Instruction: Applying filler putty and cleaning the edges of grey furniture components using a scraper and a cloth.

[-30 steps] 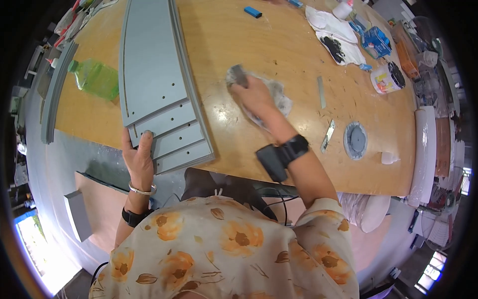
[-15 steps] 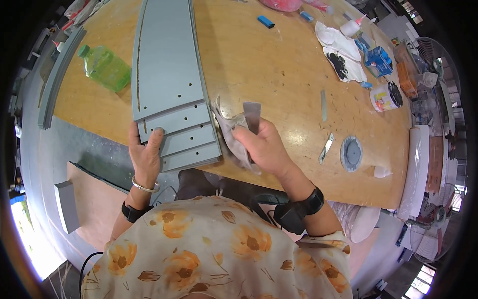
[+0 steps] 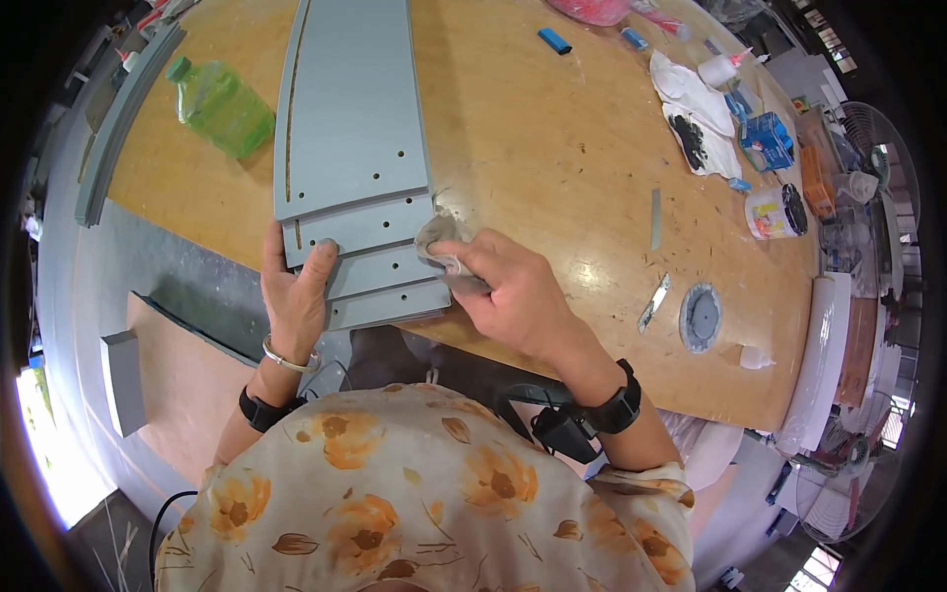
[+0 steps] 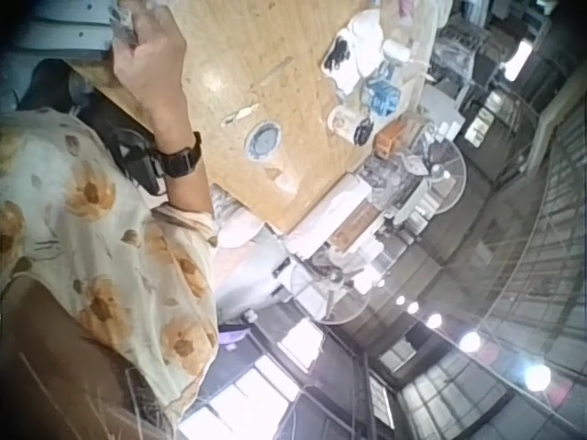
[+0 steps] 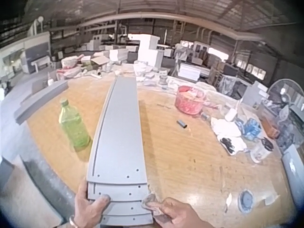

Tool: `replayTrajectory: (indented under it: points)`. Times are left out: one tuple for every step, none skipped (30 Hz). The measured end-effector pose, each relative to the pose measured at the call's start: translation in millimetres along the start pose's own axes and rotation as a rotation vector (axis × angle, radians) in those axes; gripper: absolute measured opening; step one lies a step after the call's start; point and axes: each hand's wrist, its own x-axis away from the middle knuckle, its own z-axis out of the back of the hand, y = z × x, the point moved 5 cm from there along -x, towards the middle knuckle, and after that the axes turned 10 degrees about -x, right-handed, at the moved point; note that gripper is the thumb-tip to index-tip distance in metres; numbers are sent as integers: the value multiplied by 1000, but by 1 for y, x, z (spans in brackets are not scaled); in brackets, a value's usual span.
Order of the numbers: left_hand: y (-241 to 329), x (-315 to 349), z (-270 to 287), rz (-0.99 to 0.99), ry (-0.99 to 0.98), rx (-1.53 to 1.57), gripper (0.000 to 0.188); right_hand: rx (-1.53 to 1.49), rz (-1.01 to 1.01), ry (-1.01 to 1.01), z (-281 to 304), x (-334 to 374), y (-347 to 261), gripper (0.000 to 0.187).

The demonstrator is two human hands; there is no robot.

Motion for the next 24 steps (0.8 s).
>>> replayTrajectory:
  points:
    - [-1,0,0,3,0,-1,73,42,16,-31,-2,4,0,31]
    - [-1,0,0,13,1,-2,73,85,32,-61,-3,7,0,36]
    - [-2,0,-1,20,0,-3,74,86,31,-58,-3,10,2,36]
    - [-2,0,-2,19,-4,-3,74,104,46,-77,-3,12,2,41]
    - [-3,1,-2,28,7,34,73,123,61,-94,-3,14,2,46]
    - [-5,1,-2,38,18,72,73,126,60,-91,-2,12,2,46]
    - [-6,0,-3,35,15,73,73,182,94,-93,-3,9,0,47]
    - [-6,-2,-3,23,17,57,73,238,127,-96,-2,5,-2,49]
    - [-7,-1,-2,14,15,39,72,237,120,-92,-1,3,-2,49]
    - [-7,0,-2,16,8,37,72,271,138,-117,-2,-1,-3,48]
    - [-7,1,-1,13,5,48,71,305,155,-142,-3,0,-4,48]
    - [-6,0,-1,6,9,60,70,304,156,-142,-3,4,-4,48]
    - [-4,-1,0,5,10,58,70,295,162,-150,-4,12,-5,48]
    - [-1,0,0,-21,8,18,69,286,169,-158,-5,16,-5,49]
    - [2,0,0,-50,4,-22,68,286,171,-155,-4,16,-5,49]
    - [2,0,-1,-53,4,-24,68,272,168,-153,-4,16,-4,50]
    - [-1,0,-1,-32,13,14,67,257,165,-150,-3,16,-4,50]
    - [-4,1,-2,-9,16,51,66,256,161,-144,-4,13,-2,50]
    - [-3,0,-3,-9,9,49,66,255,146,-140,-3,6,1,50]
    - [-1,-1,-3,-14,3,30,67,254,130,-135,-3,4,4,49]
    - [1,-2,-2,-17,3,10,67,251,128,-132,-2,4,1,49]
    - [1,-2,-1,-18,-1,6,67,242,66,-168,-2,6,1,47]
    - [1,-1,0,-26,13,-3,67,233,4,-204,-1,8,3,45]
    - [2,-1,0,-38,24,-7,66,236,1,-195,3,14,6,45]
